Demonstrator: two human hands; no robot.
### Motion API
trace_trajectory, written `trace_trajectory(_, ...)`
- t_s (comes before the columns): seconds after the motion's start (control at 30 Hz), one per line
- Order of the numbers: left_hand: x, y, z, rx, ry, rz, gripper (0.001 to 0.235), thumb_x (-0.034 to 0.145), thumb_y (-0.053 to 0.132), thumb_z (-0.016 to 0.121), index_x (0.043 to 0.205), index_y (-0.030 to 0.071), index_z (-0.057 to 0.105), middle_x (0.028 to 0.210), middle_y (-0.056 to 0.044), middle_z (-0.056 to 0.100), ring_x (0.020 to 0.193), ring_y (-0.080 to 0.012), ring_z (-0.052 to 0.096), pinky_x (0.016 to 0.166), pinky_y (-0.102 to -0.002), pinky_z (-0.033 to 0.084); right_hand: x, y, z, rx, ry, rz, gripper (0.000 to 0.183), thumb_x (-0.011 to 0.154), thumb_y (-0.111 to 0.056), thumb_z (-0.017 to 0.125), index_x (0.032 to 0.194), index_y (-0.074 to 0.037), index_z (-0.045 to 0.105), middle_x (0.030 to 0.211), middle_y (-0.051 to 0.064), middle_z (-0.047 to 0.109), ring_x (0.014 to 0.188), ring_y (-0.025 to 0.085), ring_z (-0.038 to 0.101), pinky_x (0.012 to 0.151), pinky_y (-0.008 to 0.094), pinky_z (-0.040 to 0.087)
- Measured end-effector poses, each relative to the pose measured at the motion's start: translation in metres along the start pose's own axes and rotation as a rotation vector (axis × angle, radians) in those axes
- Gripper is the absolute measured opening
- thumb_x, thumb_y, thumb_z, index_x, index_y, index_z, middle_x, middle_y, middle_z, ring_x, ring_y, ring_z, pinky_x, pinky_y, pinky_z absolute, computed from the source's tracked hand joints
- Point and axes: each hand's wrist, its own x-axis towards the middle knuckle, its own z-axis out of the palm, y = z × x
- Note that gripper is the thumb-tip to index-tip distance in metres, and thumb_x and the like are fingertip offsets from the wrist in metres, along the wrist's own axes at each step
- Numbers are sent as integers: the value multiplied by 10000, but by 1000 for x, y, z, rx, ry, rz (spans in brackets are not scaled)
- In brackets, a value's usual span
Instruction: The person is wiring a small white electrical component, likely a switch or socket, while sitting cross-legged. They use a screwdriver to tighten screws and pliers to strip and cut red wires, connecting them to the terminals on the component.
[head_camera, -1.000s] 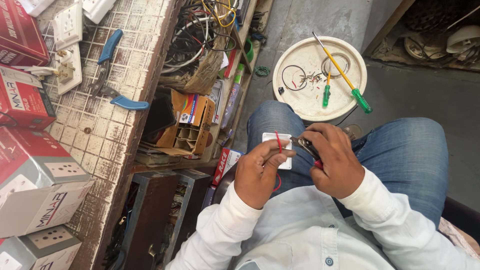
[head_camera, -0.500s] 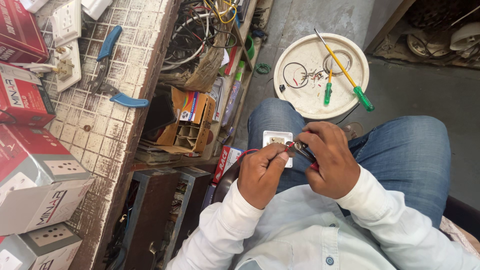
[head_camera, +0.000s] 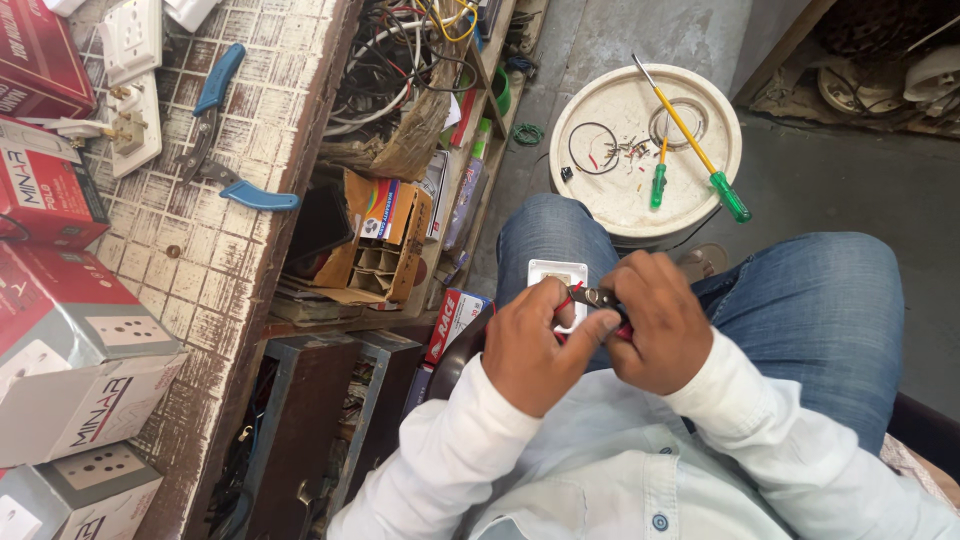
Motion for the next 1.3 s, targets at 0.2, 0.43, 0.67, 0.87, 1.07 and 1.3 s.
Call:
trace_trajectory(0.2, -4, -34, 9, 84, 147, 96, 229, 881, 127, 768, 753, 64, 589, 685, -115, 594, 597, -304, 589, 547, -400, 451, -7, 30, 27, 765, -5, 520, 509, 657, 25, 552, 1165, -2, 543, 1013, 195, 511, 854, 380, 510, 780, 386, 451)
trace_trajectory(0.43, 1, -66, -10, 370, -68, -357, 354, 770, 313, 858, 1024, 114, 714, 611, -127, 636, 603, -338, 665, 544, -441, 497, -6, 55, 27, -95, -139, 158, 601, 604, -46, 668, 1201, -33, 603, 1133, 197, 561, 1077, 418, 526, 936, 495, 416)
trace_trajectory(0.67, -8, -80, 16, 338, -8, -208, 250, 755, 281, 856, 910, 105, 768, 786, -109, 685, 725, -323, 679, 630, -428, 520, -2, 28, 29, -221, -287, 107, 590, 578, -73, 719, 1162, -47, 641, 1164, 162, 583, 1140, 382, 537, 1005, 488, 394)
trace_trajectory(0.87, -17, -85, 28, 207, 48, -315, 199, 800, 247, 837, 950, 118, 817, 809, -96, 660, 674, -262, 663, 609, -377, 525, -1, 27, 26, -265, -306, 96, 585, 578, -80, 729, 1155, -48, 641, 1164, 162, 586, 1148, 387, 535, 1027, 499, 382)
trace_trajectory(1.07, -16, -92, 30, 176, 11, -323, 171, 814, 198, 828, 966, 119, 823, 798, -81, 644, 684, -229, 646, 623, -361, 520, -2, 29, 23, -246, -294, 40, 595, 560, -68, 724, 1150, -52, 644, 1167, 160, 589, 1134, 386, 534, 1035, 502, 374)
trace_trajectory(1.3, -16, -96, 31, 170, -19, -341, 166, 785, 176, 840, 939, 112, 829, 808, -81, 641, 700, -232, 639, 641, -360, 516, 1, 28, 22, -276, -314, -21, 568, 556, -65, 732, 1118, -61, 646, 1121, 139, 596, 1132, 373, 545, 1033, 508, 375)
